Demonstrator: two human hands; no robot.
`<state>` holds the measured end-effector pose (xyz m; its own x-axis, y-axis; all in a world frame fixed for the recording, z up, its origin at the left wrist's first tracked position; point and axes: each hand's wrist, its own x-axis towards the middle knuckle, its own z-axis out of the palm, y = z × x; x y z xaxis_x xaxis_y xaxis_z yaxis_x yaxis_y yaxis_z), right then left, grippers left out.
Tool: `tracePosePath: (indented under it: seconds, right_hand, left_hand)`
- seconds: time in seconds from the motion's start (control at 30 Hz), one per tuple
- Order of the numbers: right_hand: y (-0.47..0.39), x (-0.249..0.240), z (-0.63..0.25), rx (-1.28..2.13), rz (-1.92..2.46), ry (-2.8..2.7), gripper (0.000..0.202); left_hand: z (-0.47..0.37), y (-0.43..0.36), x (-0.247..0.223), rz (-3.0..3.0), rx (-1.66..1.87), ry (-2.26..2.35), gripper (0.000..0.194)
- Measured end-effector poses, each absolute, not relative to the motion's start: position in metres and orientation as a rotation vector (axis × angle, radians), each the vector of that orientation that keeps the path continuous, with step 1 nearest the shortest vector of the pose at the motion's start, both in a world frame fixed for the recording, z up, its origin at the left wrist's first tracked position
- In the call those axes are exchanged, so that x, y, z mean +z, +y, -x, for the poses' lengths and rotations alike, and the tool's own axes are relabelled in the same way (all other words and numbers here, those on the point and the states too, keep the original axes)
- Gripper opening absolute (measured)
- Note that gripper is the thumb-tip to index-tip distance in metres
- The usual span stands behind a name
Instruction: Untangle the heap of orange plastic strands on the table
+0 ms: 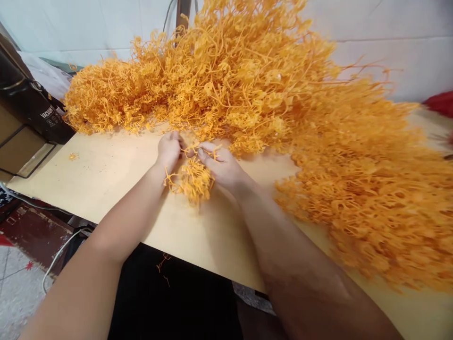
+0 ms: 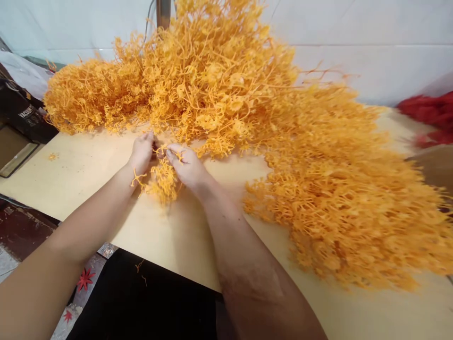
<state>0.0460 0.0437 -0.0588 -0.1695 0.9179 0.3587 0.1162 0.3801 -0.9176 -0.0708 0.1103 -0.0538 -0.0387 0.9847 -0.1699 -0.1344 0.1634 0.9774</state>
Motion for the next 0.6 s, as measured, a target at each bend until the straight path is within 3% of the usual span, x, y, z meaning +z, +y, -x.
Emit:
tracePosePath:
  seconds: [0.17, 0.2, 0.33, 0.53, 0.6]
  right_hand:
    - [0.038, -0.059, -0.052, 0.922, 0.984, -1.43, 0.045]
    - [0.04, -0.063, -0.055, 0.923, 0.996, -1.373, 0.045]
    - [0.051, -0.076, -0.063, 0.926, 0.993, -1.2, 0.042]
    - [0.05, -0.075, -0.063, 0.917, 0.955, -1.211, 0.036]
    - [0.049, -0.074, -0.063, 0.9, 0.962, -1.219, 0.035]
  left_hand:
    - [0.093, 0.12, -0.05, -0.819, 1.335, 1.177, 0.017]
    - [0.094, 0.117, -0.049, -0.868, 1.283, 1.143, 0.012]
    - [0.089, 0.099, -0.046, -1.119, 0.892, 1.023, 0.029]
    - [0.087, 0.08, -0.037, -1.16, 0.698, 0.845, 0.01]
    - [0.09, 0.077, -0.035, -1.196, 0.664, 0.807, 0.012]
